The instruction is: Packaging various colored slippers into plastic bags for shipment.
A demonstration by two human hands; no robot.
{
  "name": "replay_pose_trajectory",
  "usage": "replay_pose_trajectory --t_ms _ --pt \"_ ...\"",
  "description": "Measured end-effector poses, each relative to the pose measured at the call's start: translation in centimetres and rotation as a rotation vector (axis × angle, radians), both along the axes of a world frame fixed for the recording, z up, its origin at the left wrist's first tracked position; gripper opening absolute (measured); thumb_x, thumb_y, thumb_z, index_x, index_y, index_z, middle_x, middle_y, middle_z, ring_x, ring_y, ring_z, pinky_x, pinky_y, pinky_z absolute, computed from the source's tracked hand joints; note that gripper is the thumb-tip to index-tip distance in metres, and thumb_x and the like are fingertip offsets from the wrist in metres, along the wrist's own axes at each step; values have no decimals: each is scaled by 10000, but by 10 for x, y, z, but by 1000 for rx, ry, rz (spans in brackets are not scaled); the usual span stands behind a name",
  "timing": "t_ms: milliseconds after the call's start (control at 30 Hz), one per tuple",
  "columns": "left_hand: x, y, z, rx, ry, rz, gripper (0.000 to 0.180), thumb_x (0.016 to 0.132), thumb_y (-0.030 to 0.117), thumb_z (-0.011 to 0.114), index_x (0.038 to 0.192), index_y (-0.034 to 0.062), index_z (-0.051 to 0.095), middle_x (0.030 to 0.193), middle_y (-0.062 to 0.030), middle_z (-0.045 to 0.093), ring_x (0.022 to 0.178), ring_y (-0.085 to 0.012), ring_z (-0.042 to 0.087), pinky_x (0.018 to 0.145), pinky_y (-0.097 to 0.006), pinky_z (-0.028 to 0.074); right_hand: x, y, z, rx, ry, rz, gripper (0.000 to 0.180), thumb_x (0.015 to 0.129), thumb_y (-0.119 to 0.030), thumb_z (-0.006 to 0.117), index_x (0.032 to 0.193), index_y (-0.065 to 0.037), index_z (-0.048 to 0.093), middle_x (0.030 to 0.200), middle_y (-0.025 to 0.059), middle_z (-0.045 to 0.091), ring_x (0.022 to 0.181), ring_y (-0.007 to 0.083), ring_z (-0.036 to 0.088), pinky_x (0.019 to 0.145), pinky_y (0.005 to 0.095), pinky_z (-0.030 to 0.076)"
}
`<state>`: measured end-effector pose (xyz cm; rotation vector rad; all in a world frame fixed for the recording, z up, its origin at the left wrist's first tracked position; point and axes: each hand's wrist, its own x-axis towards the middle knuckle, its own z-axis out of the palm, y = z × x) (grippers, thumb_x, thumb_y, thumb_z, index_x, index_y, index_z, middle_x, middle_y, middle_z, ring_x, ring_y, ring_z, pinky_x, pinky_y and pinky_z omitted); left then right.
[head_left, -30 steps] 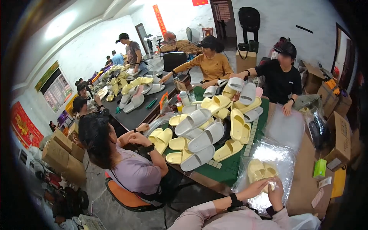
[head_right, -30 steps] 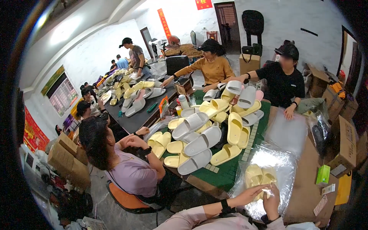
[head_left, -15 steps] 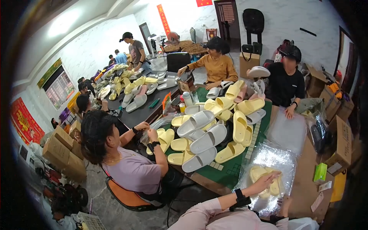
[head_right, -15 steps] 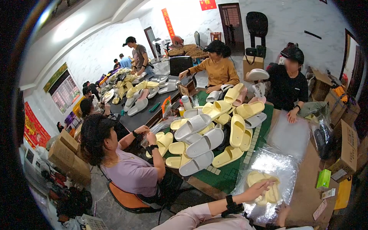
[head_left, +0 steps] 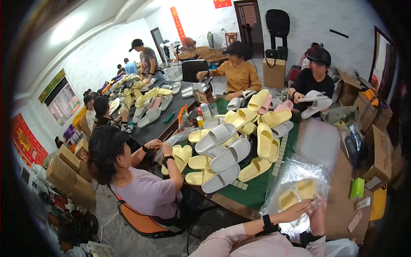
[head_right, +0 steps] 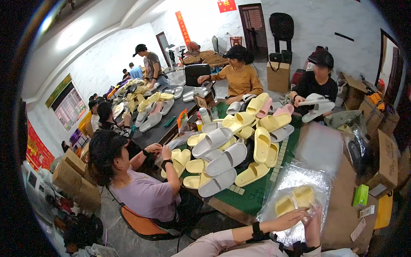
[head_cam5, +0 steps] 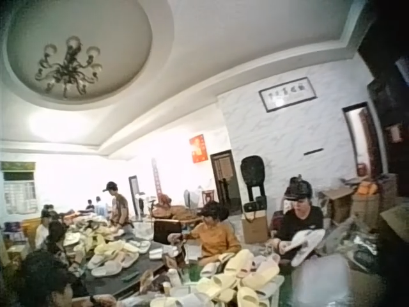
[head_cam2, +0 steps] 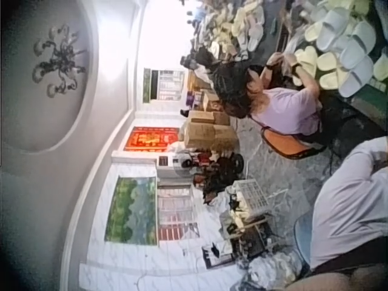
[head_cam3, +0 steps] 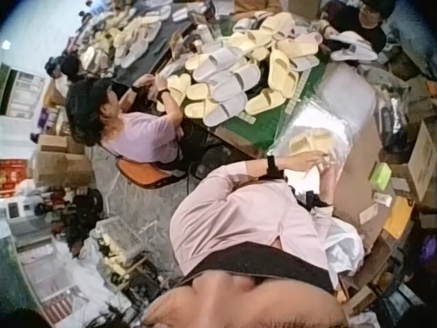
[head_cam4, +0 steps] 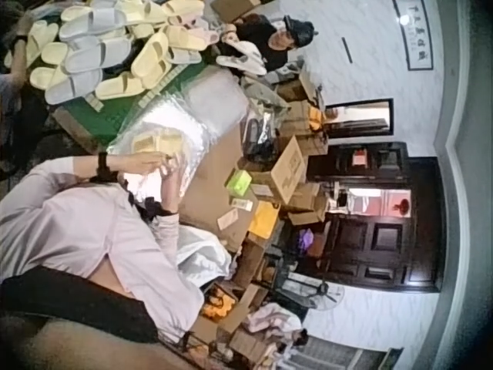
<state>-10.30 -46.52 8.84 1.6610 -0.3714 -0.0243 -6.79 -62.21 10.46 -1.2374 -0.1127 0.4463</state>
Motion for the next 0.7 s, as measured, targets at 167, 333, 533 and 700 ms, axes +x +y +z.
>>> replay_pose_trajectory --t_ms 167,333,533,700 --pt "-5 -1 8 -95 111 -166 404 975 281 333 1263 22 448 1325 -183 394 1237 -276 369 1037 -314 266 -16 7 -12 174 160 -153 534 916 -507 381 1345 -199 307 1244 68 443 1018 188 504 899 389 390" --pt "-11 -3 -12 -155 234 -379 372 966 255 361 1225 13 473 1275 -161 441 1190 -265 409 998 -338 318 -22 -8 -17 30 481 -79 379 862 -495 490 960 -134 549 894 43 590 898 178 555 790 354 438" --pt "-15 -2 -8 56 -81 -440 332 944 164 375 1218 10 486 1236 -150 503 1166 -250 453 1019 -334 303 -19 -48 -63 145 342 36 298 850 -114 519 1136 -55 462 941 101 578 884 208 572 799 336 468" --pt "0 12 -55 254 -217 306 269 919 148 420 1106 -7 534 1175 -155 520 1122 -305 450 985 -383 322 1 -38 -56 274 359 -349 242 855 -50 491 1096 -22 496 988 88 564 880 214 571 772 317 481"
